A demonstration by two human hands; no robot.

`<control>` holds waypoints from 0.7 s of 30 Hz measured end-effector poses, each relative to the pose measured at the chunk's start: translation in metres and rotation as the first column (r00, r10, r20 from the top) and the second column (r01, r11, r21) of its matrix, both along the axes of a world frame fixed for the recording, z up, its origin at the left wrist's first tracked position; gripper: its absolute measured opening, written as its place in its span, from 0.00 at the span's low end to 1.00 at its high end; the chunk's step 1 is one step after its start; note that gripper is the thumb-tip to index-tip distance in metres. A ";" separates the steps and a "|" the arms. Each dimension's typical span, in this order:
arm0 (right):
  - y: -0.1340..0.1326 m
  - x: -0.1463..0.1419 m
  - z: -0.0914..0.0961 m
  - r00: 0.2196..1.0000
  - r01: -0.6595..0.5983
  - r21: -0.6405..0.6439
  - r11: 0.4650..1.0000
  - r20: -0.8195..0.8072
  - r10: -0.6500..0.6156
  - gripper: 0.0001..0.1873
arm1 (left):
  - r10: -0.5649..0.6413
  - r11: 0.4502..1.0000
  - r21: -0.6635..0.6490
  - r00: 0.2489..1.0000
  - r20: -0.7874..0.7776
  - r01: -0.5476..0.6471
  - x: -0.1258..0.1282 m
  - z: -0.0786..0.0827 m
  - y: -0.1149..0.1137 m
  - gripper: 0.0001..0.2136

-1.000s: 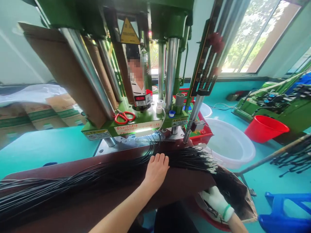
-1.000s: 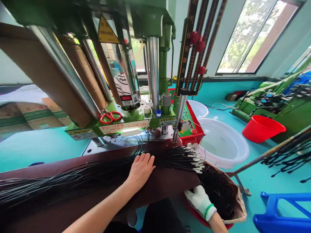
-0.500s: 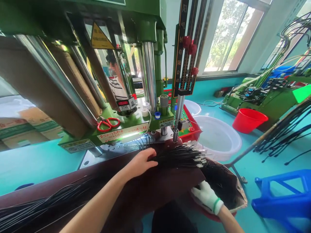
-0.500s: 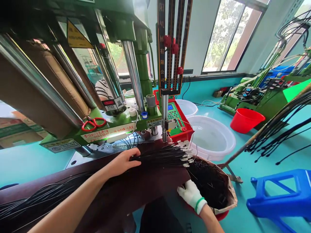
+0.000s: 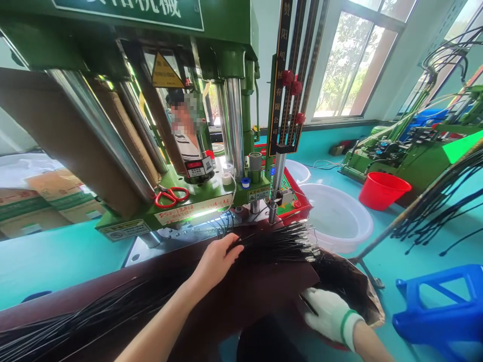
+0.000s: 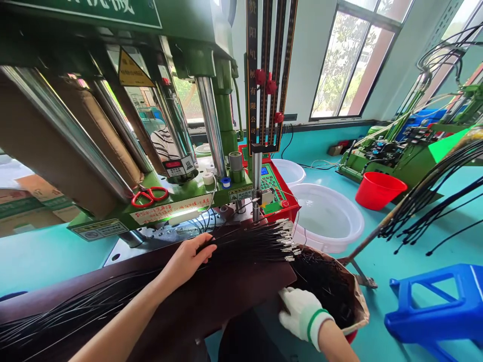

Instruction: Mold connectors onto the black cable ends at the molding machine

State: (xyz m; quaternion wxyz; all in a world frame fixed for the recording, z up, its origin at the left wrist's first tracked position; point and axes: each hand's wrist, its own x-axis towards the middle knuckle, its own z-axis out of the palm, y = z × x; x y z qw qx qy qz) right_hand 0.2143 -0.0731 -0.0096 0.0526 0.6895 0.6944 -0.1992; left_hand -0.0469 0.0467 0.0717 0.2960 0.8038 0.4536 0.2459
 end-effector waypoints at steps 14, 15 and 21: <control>0.036 -0.066 0.052 -0.320 0.030 -0.030 0.999 -0.947 -0.018 0.31 | -0.031 0.998 -0.052 0.992 0.126 0.037 -0.011 -0.001 -0.028 0.08; 0.044 -0.070 0.056 -0.401 0.099 -0.022 0.995 -0.916 0.020 0.30 | -0.039 0.994 -0.094 0.991 0.130 0.052 -0.012 -0.002 -0.036 0.08; 0.059 -0.074 0.071 -0.509 0.142 -0.040 0.989 -0.860 0.039 0.18 | -0.100 0.952 -0.278 0.989 0.113 0.128 -0.015 -0.014 -0.085 0.13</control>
